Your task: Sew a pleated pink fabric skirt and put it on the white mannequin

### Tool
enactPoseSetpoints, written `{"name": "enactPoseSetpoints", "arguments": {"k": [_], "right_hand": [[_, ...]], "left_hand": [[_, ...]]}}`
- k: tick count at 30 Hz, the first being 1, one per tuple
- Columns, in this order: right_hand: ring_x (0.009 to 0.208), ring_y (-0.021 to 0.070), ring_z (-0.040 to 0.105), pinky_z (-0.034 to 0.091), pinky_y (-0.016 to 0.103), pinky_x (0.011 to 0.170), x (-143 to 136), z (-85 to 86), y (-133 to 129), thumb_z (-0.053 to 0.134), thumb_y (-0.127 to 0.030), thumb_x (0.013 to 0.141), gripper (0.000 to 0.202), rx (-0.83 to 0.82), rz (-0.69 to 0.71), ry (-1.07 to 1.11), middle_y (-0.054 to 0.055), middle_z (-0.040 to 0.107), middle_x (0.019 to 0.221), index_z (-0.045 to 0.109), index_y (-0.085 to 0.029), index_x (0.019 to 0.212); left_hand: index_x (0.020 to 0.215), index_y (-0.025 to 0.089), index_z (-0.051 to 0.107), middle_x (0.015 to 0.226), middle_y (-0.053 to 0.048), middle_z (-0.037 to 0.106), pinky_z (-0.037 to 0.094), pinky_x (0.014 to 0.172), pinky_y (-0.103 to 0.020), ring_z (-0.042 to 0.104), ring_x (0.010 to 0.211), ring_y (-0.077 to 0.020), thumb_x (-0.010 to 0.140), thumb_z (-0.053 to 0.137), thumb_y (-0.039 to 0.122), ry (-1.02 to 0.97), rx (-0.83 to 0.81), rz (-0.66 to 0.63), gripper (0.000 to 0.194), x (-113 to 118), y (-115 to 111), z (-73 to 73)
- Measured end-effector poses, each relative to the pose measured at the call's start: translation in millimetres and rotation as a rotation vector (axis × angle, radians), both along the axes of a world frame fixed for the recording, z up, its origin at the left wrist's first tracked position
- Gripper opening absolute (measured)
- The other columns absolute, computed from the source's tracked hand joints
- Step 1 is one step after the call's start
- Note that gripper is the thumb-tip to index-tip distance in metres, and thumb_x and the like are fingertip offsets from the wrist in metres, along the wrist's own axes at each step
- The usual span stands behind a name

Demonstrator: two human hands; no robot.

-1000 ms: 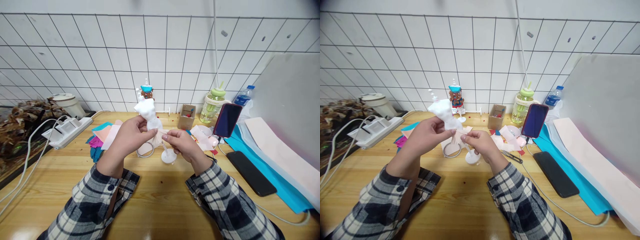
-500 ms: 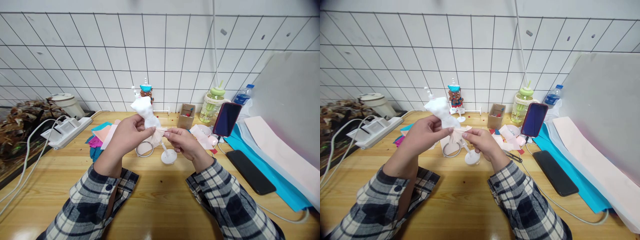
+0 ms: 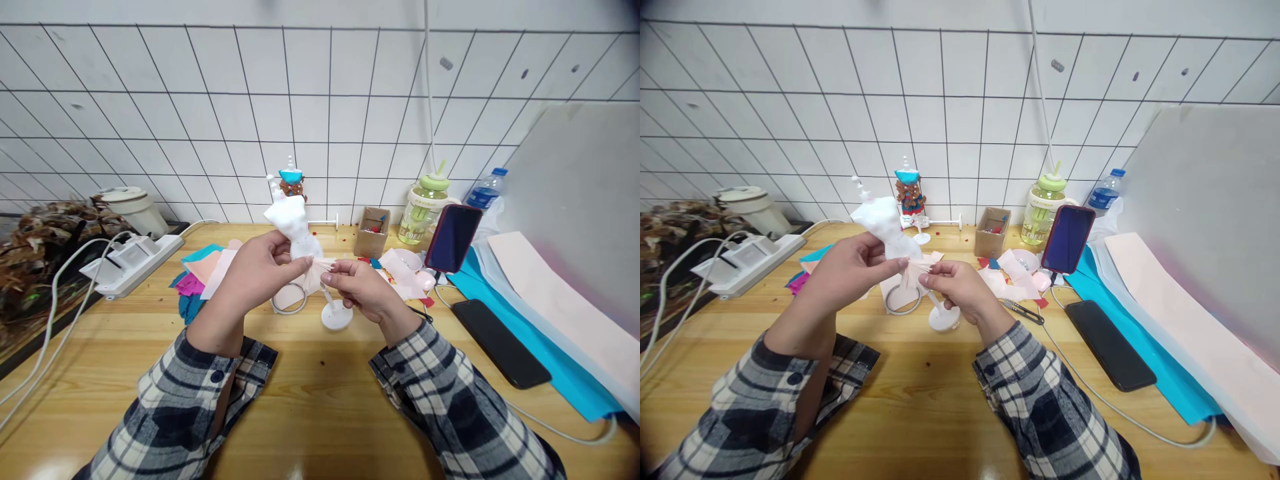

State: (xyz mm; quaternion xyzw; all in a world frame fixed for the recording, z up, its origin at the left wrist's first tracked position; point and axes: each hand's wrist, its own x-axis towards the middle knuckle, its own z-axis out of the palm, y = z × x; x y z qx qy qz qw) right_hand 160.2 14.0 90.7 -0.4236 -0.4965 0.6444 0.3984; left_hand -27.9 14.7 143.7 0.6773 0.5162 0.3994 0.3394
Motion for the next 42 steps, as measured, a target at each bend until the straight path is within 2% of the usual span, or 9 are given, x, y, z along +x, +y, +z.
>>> {"name": "enactPoseSetpoints", "arguments": {"k": [5, 10, 16, 19, 22, 24, 27, 34, 42], "right_hand": [[0.051, 0.0069, 0.038, 0.034, 0.019, 0.044, 15.5, -4.0, 8.5, 0.058, -0.023, 0.070, 0.027, 0.155, -0.150, -0.222, -0.006, 0.049, 0.072, 0.056, -0.022, 0.097], [0.068, 0.0127, 0.057, 0.043, 0.025, 0.064, 7.9, -25.5, 13.1, 0.066, -0.029, 0.078, 0.033, 0.479, 0.126, -0.718, 0.002, 0.064, 0.083, 0.065, -0.018, 0.109], [0.061, 0.0121, 0.062, 0.043, 0.023, 0.063, -1.7, -45.0, 17.2, 0.055, -0.029, 0.091, 0.020, 0.552, 0.122, -0.785, 0.001, 0.067, 0.068, 0.069, -0.018, 0.084], [0.059, 0.0112, 0.064, 0.044, 0.021, 0.061, 4.1, -53.3, 26.0, 0.054, -0.026, 0.090, 0.017, 0.467, 0.043, -0.745, 0.000, 0.069, 0.067, 0.069, -0.017, 0.086], [0.062, 0.0121, 0.066, 0.045, 0.020, 0.060, 10.9, -64.0, 37.6, 0.054, -0.025, 0.090, 0.017, 0.405, -0.053, -0.749, 0.002, 0.071, 0.069, 0.068, -0.016, 0.084], [0.063, 0.0125, 0.068, 0.046, 0.020, 0.061, 14.5, -71.7, 45.0, 0.053, -0.025, 0.091, 0.019, 0.382, -0.077, -0.760, 0.004, 0.072, 0.072, 0.068, -0.015, 0.084], [0.067, 0.0137, 0.068, 0.046, 0.021, 0.063, 18.2, -82.3, 53.5, 0.053, -0.027, 0.092, 0.021, 0.372, -0.106, -0.786, 0.006, 0.073, 0.075, 0.069, -0.015, 0.085], [0.075, 0.0152, 0.067, 0.045, 0.024, 0.070, 18.1, -98.1, 63.4, 0.054, -0.026, 0.092, 0.019, 0.437, -0.135, -0.838, 0.006, 0.074, 0.083, 0.070, -0.016, 0.088], [0.095, 0.0187, 0.065, 0.046, 0.029, 0.085, 24.9, -97.4, 55.4, 0.061, -0.031, 0.086, 0.028, 0.514, -0.169, -0.832, 0.007, 0.072, 0.110, 0.068, -0.018, 0.109]], "left_hand": [[0.102, 0.019, 0.068, 0.097, -0.005, 0.074, 0.057, 0.072, -0.034, 0.070, 0.085, -0.0236, 0.070, 0.074, 0.035, -0.025, 0.023, 0.006, 0.036, -1.0, 0.5, -0.5], [0.105, 0.019, 0.069, 0.092, -0.006, 0.075, 0.058, 0.070, -0.037, 0.071, 0.084, -0.0256, 0.071, 0.075, 0.033, -0.037, -0.032, -0.035, 0.037, -2.3, 1.9, -4.1], [0.115, 0.020, 0.064, 0.105, -0.008, 0.071, 0.057, 0.082, -0.043, 0.069, 0.095, -0.0261, 0.074, 0.074, 0.038, -0.060, 0.053, -0.168, 0.046, 2.3, 7.6, -11.8], [0.129, 0.024, 0.052, 0.123, -0.009, 0.062, 0.054, 0.090, -0.042, 0.062, 0.109, -0.0248, 0.070, 0.078, 0.036, -0.023, 0.269, -0.050, 0.066, 7.3, 1.5, -34.4], [0.119, 0.021, 0.055, 0.109, -0.007, 0.064, 0.053, 0.088, -0.038, 0.062, 0.098, -0.0199, 0.081, 0.068, 0.031, 0.080, 0.466, 0.154, 0.041, 8.8, -11.0, -75.2], [0.102, 0.020, 0.060, 0.096, -0.006, 0.066, 0.052, 0.085, -0.036, 0.062, 0.092, -0.0192, 0.087, 0.060, 0.026, 0.232, 0.511, 0.025, 0.016, 8.5, -17.4, -103.0], [0.100, 0.020, 0.065, 0.101, -0.007, 0.067, 0.049, 0.086, -0.039, 0.061, 0.095, -0.0221, 0.087, 0.059, 0.024, 0.493, 0.446, -0.235, 0.014, 10.9, -18.0, -130.2], [0.097, 0.020, 0.069, 0.096, -0.007, 0.070, 0.048, 0.085, -0.038, 0.062, 0.093, -0.0220, 0.092, 0.049, 0.022, 0.685, 0.385, -0.287, 0.021, 26.9, -1.9, -140.5], [0.136, 0.023, 0.052, 0.145, -0.011, 0.050, 0.033, 0.109, -0.052, 0.045, 0.131, -0.0303, 0.095, 0.043, 0.043, 0.773, 0.332, -0.348, 0.046, 19.9, 6.8, -151.9]]}}
